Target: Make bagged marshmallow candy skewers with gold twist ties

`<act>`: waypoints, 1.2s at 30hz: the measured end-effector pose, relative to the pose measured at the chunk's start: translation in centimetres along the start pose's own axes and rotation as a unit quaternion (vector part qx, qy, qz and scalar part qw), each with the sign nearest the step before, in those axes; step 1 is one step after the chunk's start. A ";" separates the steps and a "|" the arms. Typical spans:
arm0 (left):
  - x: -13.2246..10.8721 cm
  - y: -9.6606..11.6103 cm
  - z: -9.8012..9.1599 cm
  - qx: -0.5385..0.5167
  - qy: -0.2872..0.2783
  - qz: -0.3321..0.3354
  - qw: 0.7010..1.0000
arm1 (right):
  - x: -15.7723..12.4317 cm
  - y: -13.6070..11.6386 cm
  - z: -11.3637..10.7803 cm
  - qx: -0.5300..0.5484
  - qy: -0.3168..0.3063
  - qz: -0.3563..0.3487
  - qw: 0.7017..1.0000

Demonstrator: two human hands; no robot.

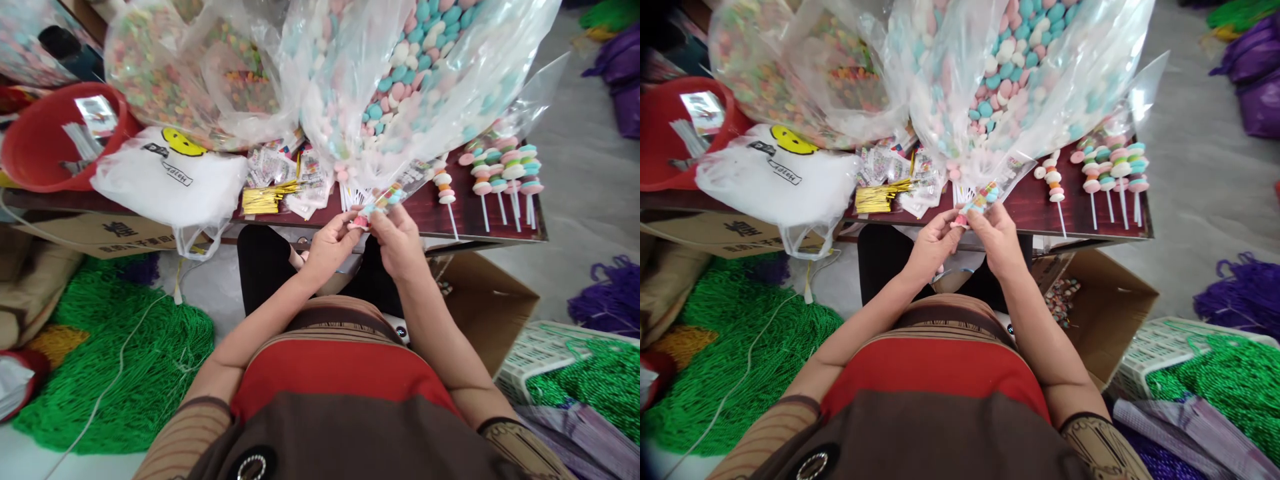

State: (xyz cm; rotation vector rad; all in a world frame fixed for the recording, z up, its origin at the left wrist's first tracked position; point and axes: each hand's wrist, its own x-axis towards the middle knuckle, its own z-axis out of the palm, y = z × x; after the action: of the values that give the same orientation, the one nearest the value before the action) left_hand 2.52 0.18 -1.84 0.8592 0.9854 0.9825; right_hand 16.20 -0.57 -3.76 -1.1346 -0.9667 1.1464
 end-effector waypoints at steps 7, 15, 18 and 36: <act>-0.2 0.7 -0.7 -0.044 -0.103 -0.100 0.989 | -0.1 -0.3 1.3 0.067 0.021 0.038 0.997; -0.3 -0.2 -0.7 0.093 -0.080 -0.007 0.992 | -1.0 0.0 2.2 0.005 0.041 0.000 0.999; -0.1 -0.9 -0.9 0.140 -0.042 0.026 0.989 | -1.3 0.5 2.5 -0.021 0.047 -0.021 0.998; 0.7 -1.3 -0.9 0.101 0.047 0.009 0.994 | 0.2 0.6 -0.3 -0.526 0.015 -0.319 0.788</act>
State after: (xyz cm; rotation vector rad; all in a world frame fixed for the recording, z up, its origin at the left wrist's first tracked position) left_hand 2.22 0.56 -3.49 0.9989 1.1745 0.9571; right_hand 16.39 -0.38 -4.35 -1.4590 -1.8785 -0.0651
